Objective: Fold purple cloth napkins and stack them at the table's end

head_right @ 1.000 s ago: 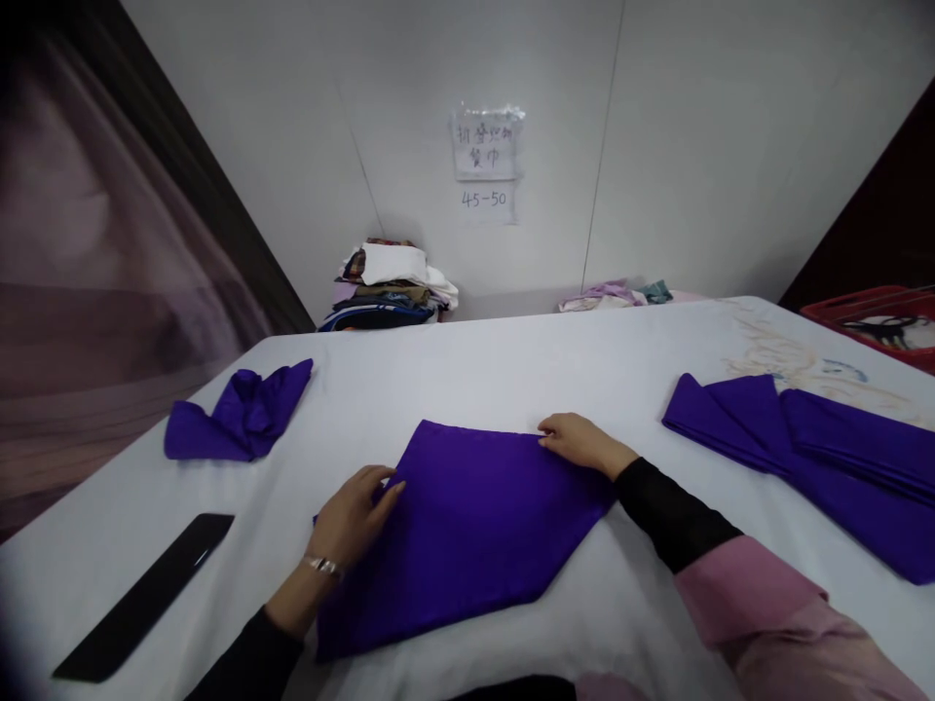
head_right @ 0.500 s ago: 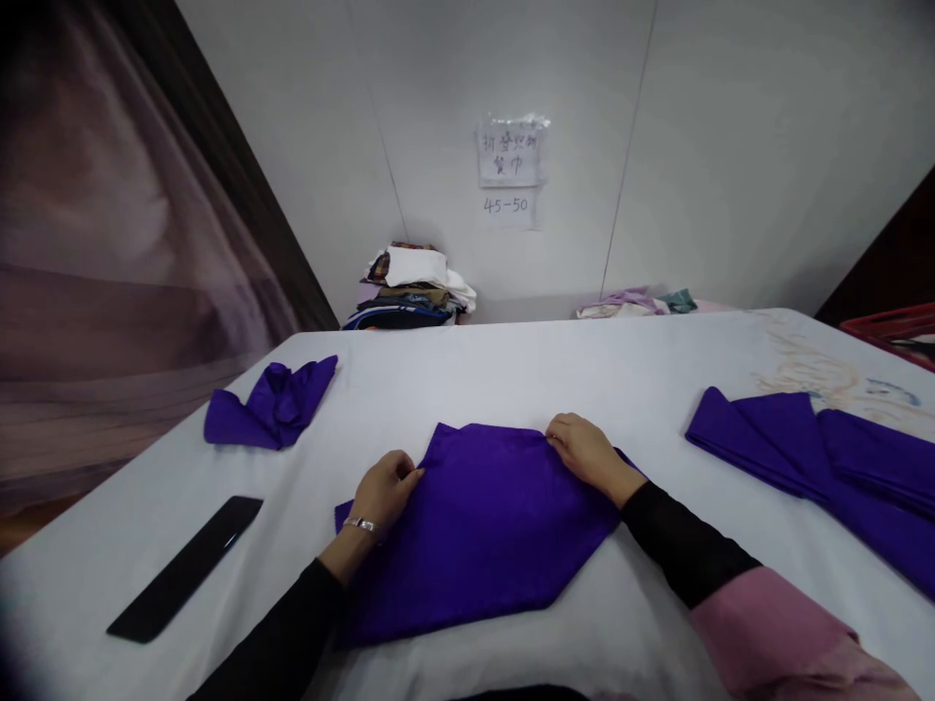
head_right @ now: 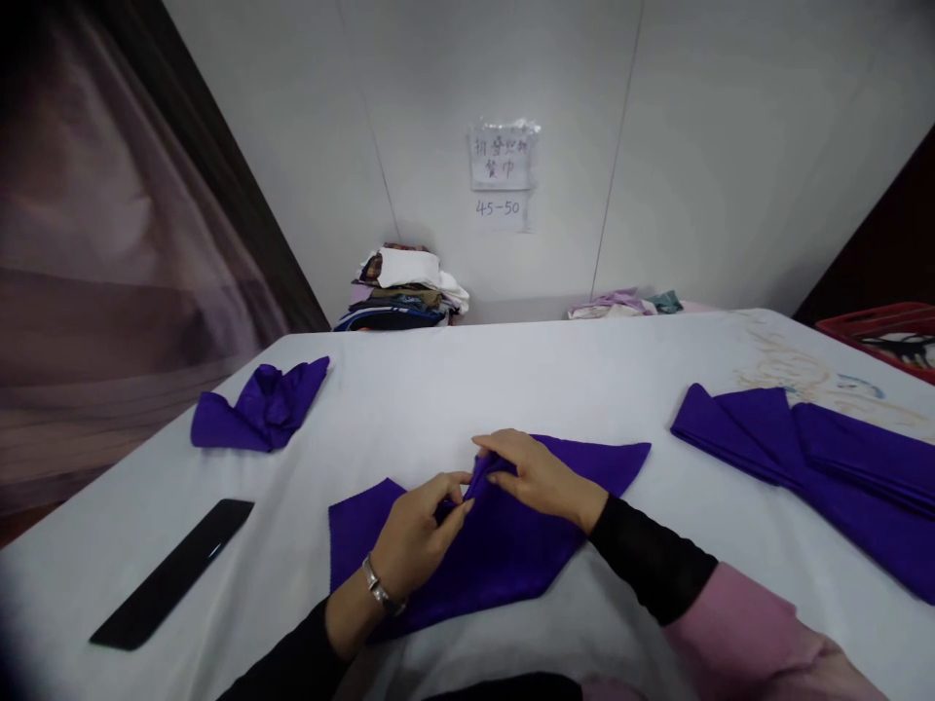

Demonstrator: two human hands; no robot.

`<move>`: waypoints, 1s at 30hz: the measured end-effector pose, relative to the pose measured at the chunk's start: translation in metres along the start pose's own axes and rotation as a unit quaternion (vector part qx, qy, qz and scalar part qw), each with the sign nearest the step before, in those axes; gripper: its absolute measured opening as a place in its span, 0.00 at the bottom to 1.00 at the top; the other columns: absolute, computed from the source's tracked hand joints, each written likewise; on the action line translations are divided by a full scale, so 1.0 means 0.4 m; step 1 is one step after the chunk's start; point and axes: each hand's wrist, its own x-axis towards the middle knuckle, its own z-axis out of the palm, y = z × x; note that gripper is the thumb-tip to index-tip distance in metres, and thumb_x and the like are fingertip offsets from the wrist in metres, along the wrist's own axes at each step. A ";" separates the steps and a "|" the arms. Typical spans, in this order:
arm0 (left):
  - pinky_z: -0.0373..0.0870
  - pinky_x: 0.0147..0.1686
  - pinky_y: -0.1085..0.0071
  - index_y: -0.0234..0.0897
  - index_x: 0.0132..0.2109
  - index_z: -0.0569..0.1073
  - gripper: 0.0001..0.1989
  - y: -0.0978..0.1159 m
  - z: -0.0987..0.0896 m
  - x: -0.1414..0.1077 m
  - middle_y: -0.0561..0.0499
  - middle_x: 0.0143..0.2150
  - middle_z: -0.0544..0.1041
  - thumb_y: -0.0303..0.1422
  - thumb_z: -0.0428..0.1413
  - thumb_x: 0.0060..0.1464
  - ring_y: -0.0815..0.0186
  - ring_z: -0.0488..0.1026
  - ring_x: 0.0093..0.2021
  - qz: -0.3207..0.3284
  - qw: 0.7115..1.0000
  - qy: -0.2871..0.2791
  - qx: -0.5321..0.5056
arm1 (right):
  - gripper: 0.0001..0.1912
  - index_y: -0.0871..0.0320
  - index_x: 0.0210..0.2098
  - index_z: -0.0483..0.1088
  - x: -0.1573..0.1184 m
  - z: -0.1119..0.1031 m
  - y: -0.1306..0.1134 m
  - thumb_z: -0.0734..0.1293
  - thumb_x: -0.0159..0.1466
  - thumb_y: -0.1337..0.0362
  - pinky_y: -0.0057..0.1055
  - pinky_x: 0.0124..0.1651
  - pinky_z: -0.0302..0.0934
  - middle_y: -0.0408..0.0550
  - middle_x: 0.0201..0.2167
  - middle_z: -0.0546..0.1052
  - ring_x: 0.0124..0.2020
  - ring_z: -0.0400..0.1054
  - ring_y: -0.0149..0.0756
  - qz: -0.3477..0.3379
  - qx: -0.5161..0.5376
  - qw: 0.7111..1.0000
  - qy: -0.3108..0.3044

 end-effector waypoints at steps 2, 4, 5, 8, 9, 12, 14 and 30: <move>0.68 0.42 0.60 0.45 0.30 0.62 0.05 -0.007 0.001 -0.005 0.51 0.45 0.77 0.33 0.52 0.52 0.59 0.74 0.43 -0.037 0.996 0.001 -0.077 | 0.14 0.52 0.49 0.66 -0.004 0.004 0.000 0.61 0.64 0.65 0.40 0.45 0.64 0.49 0.39 0.73 0.43 0.66 0.37 -0.017 -0.009 0.999 0.030; 0.69 0.42 0.60 0.44 0.28 0.62 0.07 -0.021 -0.002 -0.007 0.51 0.42 0.78 0.35 0.54 0.49 0.59 0.74 0.42 -0.084 0.981 -0.005 -0.174 | 0.10 0.53 0.43 0.69 -0.012 0.001 -0.001 0.59 0.65 0.66 0.37 0.41 0.65 0.48 0.35 0.74 0.40 0.67 0.36 -0.035 -0.021 0.998 0.049; 0.69 0.41 0.62 0.43 0.27 0.63 0.08 -0.028 -0.005 -0.006 0.50 0.40 0.78 0.36 0.55 0.48 0.60 0.74 0.41 -0.110 0.970 -0.009 -0.218 | 0.10 0.53 0.42 0.70 -0.018 -0.002 -0.004 0.59 0.65 0.66 0.37 0.41 0.65 0.48 0.35 0.74 0.39 0.67 0.36 -0.042 -0.022 0.997 0.053; 0.69 0.31 0.67 0.41 0.25 0.63 0.12 -0.057 -0.024 0.012 0.51 0.31 0.78 0.39 0.58 0.44 0.64 0.73 0.31 -0.172 0.946 -0.001 -0.275 | 0.10 0.53 0.43 0.69 -0.042 -0.014 -0.024 0.58 0.66 0.66 0.39 0.45 0.64 0.48 0.39 0.74 0.43 0.67 0.37 -0.039 0.016 0.997 0.060; 0.66 0.27 0.70 0.40 0.24 0.63 0.12 -0.069 -0.035 0.024 0.53 0.26 0.76 0.40 0.58 0.43 0.67 0.71 0.26 -0.184 0.945 0.010 -0.270 | 0.10 0.53 0.43 0.68 -0.052 -0.018 -0.033 0.58 0.66 0.65 0.40 0.47 0.63 0.48 0.40 0.74 0.45 0.67 0.37 -0.019 0.047 0.997 0.061; 0.58 0.20 0.74 0.40 0.25 0.64 0.13 -0.116 -0.086 0.085 0.59 0.17 0.66 0.42 0.58 0.42 0.72 0.62 0.18 -0.206 0.950 0.071 -0.223 | 0.09 0.54 0.42 0.67 -0.086 -0.039 -0.063 0.57 0.66 0.64 0.40 0.48 0.63 0.48 0.40 0.74 0.45 0.67 0.37 0.074 0.144 0.985 0.059; 0.56 0.20 0.75 0.39 0.25 0.64 0.13 -0.151 -0.134 0.139 0.60 0.17 0.62 0.42 0.58 0.40 0.73 0.59 0.19 -0.220 0.949 0.137 -0.178 | 0.08 0.54 0.40 0.67 -0.110 -0.059 -0.079 0.59 0.66 0.62 0.35 0.42 0.65 0.47 0.35 0.73 0.38 0.68 0.35 0.131 0.166 0.975 0.065; 0.66 0.48 0.61 0.40 0.44 0.72 0.18 -0.233 -0.226 0.113 0.47 0.46 0.75 0.45 0.50 0.50 0.58 0.71 0.46 -0.158 0.969 0.174 0.072 | 0.07 0.50 0.35 0.72 -0.241 -0.201 -0.088 0.66 0.59 0.56 0.29 0.30 0.66 0.45 0.28 0.73 0.29 0.68 0.35 0.230 0.100 0.947 0.203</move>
